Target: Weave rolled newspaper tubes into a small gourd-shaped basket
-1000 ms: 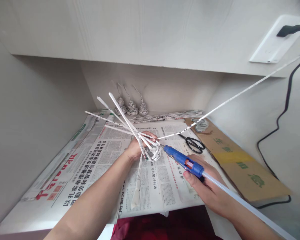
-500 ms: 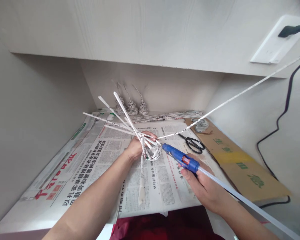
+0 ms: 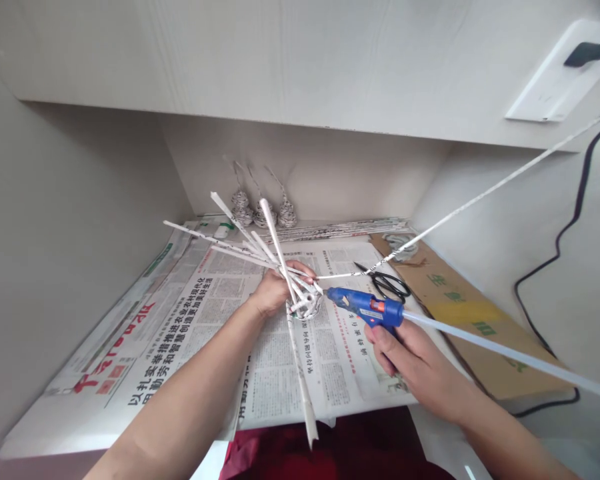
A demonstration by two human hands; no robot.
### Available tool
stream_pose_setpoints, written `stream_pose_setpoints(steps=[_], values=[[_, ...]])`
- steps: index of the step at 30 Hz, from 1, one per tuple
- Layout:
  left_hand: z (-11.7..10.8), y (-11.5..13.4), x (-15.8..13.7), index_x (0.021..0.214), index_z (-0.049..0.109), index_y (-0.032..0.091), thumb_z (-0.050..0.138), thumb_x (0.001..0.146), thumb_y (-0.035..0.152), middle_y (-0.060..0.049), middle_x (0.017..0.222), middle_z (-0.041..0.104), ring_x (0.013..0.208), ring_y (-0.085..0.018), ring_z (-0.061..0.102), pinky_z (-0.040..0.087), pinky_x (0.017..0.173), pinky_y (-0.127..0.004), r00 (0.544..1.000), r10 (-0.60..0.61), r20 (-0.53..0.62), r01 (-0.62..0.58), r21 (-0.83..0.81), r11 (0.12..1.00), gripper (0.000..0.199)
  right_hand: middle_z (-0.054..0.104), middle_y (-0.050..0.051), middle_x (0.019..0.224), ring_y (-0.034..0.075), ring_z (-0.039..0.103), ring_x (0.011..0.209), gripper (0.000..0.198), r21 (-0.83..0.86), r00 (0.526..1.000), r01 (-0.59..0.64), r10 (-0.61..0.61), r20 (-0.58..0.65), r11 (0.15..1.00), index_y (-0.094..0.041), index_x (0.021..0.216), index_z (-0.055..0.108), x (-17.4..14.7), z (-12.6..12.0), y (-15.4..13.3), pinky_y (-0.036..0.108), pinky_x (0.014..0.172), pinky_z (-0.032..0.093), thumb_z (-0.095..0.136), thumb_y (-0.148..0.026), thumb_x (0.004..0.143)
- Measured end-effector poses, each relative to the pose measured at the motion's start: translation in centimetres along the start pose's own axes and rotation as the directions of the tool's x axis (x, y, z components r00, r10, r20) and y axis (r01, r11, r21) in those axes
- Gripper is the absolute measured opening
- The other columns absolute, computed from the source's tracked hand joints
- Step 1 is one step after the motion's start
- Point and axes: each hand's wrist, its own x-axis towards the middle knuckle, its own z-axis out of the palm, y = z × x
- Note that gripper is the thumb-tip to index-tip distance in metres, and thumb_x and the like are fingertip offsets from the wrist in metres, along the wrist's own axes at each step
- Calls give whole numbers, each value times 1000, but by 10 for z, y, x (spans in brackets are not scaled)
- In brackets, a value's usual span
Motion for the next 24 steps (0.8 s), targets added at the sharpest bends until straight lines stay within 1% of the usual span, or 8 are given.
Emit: stream_pose_setpoints(steps=[3,6,10,13,17,20,21,24], values=[[-1,-2,1,69,68,12,80,58,18,-4,72,69,63,-15,63,49,60,-25,999,21,28,-22,35,999,17,48,-2,57,11,45,54,36,91,981,-175,166,100,980,-19,79,50,0,-5,-6,27,54,38,38,-49,95],[-2,-1,1,69,68,13,80,57,18,-3,70,69,62,-14,63,49,59,-25,1000,20,0,-20,21,1000,18,46,-4,52,10,41,49,40,167,947,-285,250,199,944,-18,86,52,1,-8,-15,25,50,35,35,-54,94],[-3,7,0,70,68,13,80,55,18,-3,71,69,60,-13,62,49,57,-23,999,32,-30,-32,-11,999,20,45,-4,51,10,40,47,44,206,941,-304,260,216,930,-19,92,54,-3,-12,-19,24,47,34,33,-57,93],[-3,14,-1,69,68,13,80,54,21,-2,66,68,54,-13,60,47,50,-22,994,48,-98,-51,-35,998,21,48,-1,54,14,48,53,46,183,953,-281,253,166,942,-18,95,58,-8,-21,-14,26,50,40,36,-58,91],[-7,19,2,71,67,15,80,52,21,-1,63,67,50,-14,59,43,43,-22,978,19,-207,-47,-133,990,24,62,6,73,20,59,69,40,-64,979,-204,202,-33,977,-19,86,63,-9,-48,0,32,64,48,46,-55,88],[-13,19,4,73,67,16,79,53,20,0,62,68,48,-13,59,44,43,-22,953,34,-302,-89,-170,981,23,68,6,91,23,63,83,34,-324,971,-220,173,-168,920,-23,97,65,0,-76,19,35,75,49,49,-51,87],[-15,19,5,74,68,17,78,52,19,0,63,68,50,-13,60,46,45,-23,946,52,-319,-118,-192,974,25,69,6,98,25,64,89,33,-387,971,-209,143,-193,898,-24,105,64,4,-86,28,36,77,49,52,-48,86],[-18,19,8,71,68,16,78,52,16,0,65,69,56,-14,63,51,52,-24,911,48,-410,-164,-251,954,22,65,7,118,28,60,106,40,-563,991,-98,29,-129,820,-24,124,58,14,-117,63,37,88,46,54,-33,84]])
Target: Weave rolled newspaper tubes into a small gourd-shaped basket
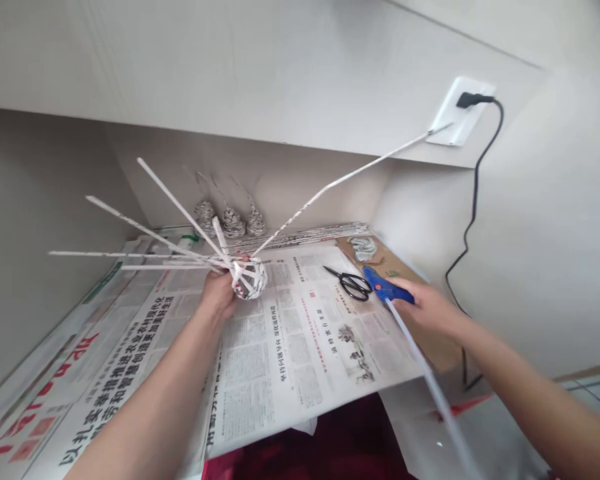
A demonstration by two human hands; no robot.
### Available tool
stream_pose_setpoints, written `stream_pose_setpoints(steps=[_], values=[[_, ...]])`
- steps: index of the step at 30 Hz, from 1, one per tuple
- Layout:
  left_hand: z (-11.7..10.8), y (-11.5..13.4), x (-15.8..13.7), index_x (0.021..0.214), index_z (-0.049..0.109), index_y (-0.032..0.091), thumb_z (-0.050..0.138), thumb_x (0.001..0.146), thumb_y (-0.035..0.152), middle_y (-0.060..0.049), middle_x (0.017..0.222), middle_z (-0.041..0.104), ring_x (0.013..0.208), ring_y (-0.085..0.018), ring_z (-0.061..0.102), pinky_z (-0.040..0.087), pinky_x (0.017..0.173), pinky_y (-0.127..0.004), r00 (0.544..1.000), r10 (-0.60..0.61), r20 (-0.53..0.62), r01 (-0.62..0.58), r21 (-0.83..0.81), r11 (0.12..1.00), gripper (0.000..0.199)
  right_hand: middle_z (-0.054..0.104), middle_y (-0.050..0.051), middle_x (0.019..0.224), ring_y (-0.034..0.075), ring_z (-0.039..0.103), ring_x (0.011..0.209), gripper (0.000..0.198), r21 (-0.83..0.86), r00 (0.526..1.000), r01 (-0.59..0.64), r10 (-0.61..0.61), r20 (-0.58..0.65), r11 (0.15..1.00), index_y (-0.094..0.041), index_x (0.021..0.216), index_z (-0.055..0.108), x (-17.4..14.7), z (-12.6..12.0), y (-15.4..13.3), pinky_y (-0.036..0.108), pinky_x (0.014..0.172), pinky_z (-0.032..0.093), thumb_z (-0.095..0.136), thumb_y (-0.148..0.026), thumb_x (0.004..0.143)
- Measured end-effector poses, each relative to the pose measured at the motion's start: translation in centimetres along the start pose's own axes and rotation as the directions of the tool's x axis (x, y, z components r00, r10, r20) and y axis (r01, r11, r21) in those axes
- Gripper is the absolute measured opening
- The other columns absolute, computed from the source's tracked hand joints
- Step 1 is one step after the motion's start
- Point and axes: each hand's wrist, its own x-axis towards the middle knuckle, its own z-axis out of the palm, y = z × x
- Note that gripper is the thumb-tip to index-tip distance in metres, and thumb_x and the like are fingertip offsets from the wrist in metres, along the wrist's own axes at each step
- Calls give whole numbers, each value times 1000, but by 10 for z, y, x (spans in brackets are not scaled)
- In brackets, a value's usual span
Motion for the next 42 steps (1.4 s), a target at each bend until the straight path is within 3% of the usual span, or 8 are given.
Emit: stream_pose_setpoints(steps=[9,13,15,19,24,29,34,42], values=[[-2,17,9,68,65,14,73,58,9,0,60,68,55,-15,64,53,54,-26,979,37,-201,-67,-142,988,13,72,12,102,31,66,90,39,-211,997,-83,82,-10,974,-21,110,69,16,-19,119,37,80,49,57,-17,74],[-11,21,19,68,66,13,72,60,9,-1,59,67,52,-14,62,52,52,-25,964,72,-255,-115,-159,980,11,74,11,91,39,67,87,57,-449,979,-122,183,94,885,-27,111,70,27,-41,129,44,73,51,60,-6,59],[-18,22,24,68,66,13,72,59,9,0,59,67,51,-13,62,53,53,-25,964,85,-253,-129,-165,978,12,73,15,82,42,66,80,64,-602,971,-121,220,93,789,-22,124,62,39,-45,107,48,65,50,61,-9,61],[-29,24,33,70,66,14,74,55,9,0,60,68,53,-13,63,53,52,-24,958,132,-256,-183,-188,965,17,72,13,99,31,67,90,53,-433,992,112,-78,95,894,-21,133,53,81,-18,21,41,76,50,51,-21,80],[-30,29,35,71,67,14,74,54,8,2,59,67,52,-12,62,54,53,-24,950,158,-269,-210,-178,961,20,72,4,101,22,64,95,26,-183,866,496,-471,165,849,-24,99,73,156,68,-94,34,87,45,49,-26,87],[-27,28,34,69,67,14,75,53,10,1,59,67,53,-13,62,55,56,-26,929,170,-329,-218,-115,969,18,69,8,106,21,57,103,26,-141,894,443,-447,0,885,-21,105,70,221,146,-169,29,87,40,50,-22,89],[-30,23,37,66,68,13,77,50,12,0,61,68,58,-14,64,55,61,-26,921,192,-340,-228,-68,971,19,66,13,105,27,51,107,21,-158,921,366,-381,-80,917,-16,92,70,244,183,-187,37,89,35,50,-20,88],[-31,26,39,67,68,13,76,49,10,0,60,68,57,-13,63,55,61,-25,903,193,-384,-237,-72,969,19,65,13,105,29,48,106,16,-148,911,386,-401,-94,911,-16,95,64,247,190,-177,40,88,31,50,-19,88]])
